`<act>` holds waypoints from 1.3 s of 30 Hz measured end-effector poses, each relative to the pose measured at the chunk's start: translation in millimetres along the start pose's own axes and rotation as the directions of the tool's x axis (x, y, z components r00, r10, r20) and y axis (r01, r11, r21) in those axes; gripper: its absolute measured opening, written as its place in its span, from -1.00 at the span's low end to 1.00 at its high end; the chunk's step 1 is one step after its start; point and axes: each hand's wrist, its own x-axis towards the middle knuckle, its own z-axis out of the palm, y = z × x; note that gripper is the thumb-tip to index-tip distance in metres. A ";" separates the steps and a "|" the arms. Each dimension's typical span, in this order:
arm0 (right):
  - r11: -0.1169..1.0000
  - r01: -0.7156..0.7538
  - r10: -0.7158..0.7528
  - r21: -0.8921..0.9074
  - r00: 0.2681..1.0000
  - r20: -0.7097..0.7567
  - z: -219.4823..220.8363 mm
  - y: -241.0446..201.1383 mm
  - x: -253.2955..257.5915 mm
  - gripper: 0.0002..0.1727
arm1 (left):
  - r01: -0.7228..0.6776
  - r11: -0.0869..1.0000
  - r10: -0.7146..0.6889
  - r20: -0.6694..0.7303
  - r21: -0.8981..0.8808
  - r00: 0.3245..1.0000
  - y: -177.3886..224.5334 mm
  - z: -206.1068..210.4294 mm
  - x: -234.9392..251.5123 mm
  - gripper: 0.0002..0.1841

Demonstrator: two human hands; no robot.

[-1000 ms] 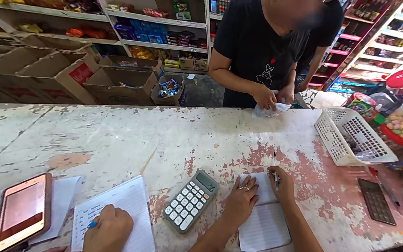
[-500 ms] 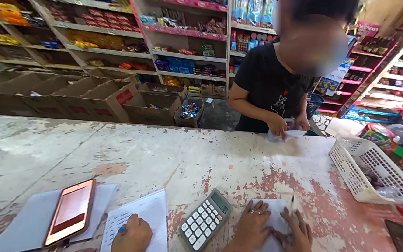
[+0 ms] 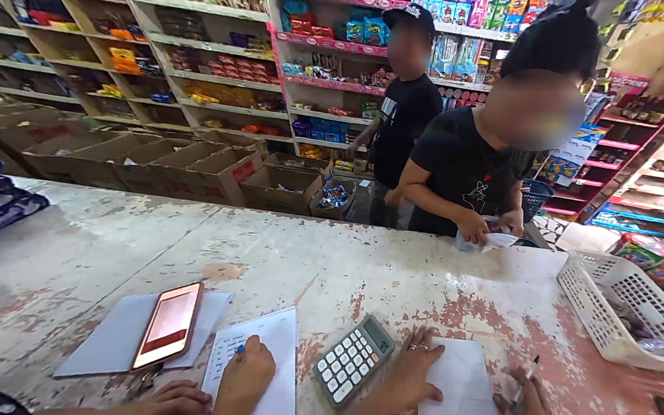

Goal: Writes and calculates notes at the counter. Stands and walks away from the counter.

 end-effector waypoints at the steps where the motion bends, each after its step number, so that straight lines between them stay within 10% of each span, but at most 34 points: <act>1: 1.000 0.015 -0.015 0.027 1.000 -0.017 1.8 17.6 2.8 -0.14 | 0.033 0.999 -0.034 0.034 0.017 0.999 1.5 -9.4 -2.7 -0.02; 5: 0.996 -0.008 -0.020 -0.094 0.956 -0.292 35.1 119.9 10.5 -0.16 | 0.109 0.992 -0.116 0.137 0.056 0.984 13.9 -41.7 -9.1 0.04; 8: 0.986 -0.149 0.069 -0.075 0.773 -0.630 24.0 166.5 -12.4 -0.25 | 0.118 0.991 -0.129 0.175 0.069 0.976 28.4 -54.5 -14.2 0.04; 10: 0.989 0.026 0.087 0.144 0.685 -0.724 18.1 148.4 -19.1 -0.28 | 0.108 0.991 -0.121 0.195 0.078 0.973 35.7 -64.6 -14.8 0.03; 14: 0.795 0.369 -0.029 0.481 0.816 -0.577 59.5 96.9 -30.5 -0.39 | 0.104 0.992 -0.113 0.155 0.065 0.981 43.5 -71.4 -19.0 0.03; 20: 0.783 0.386 -0.031 0.488 0.808 -0.588 73.6 92.0 -19.3 -0.51 | 0.139 0.990 -0.138 0.046 -0.029 0.989 43.8 -75.1 -23.4 0.01; 23: 0.828 0.299 -0.050 0.475 0.882 -0.469 76.2 44.3 -9.8 -0.25 | 0.138 0.990 -0.139 -0.014 -0.032 0.990 42.3 -70.7 -21.4 -0.17; 29: 0.856 0.210 0.034 0.473 0.889 -0.457 90.5 12.3 10.4 -0.23 | -0.075 0.981 0.059 -0.094 -0.179 0.994 26.2 -50.6 -26.7 -0.45; 33: 0.780 0.367 -0.093 0.507 0.869 -0.486 79.8 30.3 9.0 -0.39 | -0.233 0.968 0.240 0.069 -0.094 0.968 19.0 -51.5 -31.2 -0.67; 39: 0.447 0.267 -0.057 0.854 0.961 -0.271 74.5 34.4 -48.3 -0.68 | -0.098 0.967 0.195 0.434 -0.236 0.880 31.0 -80.9 -33.4 -0.20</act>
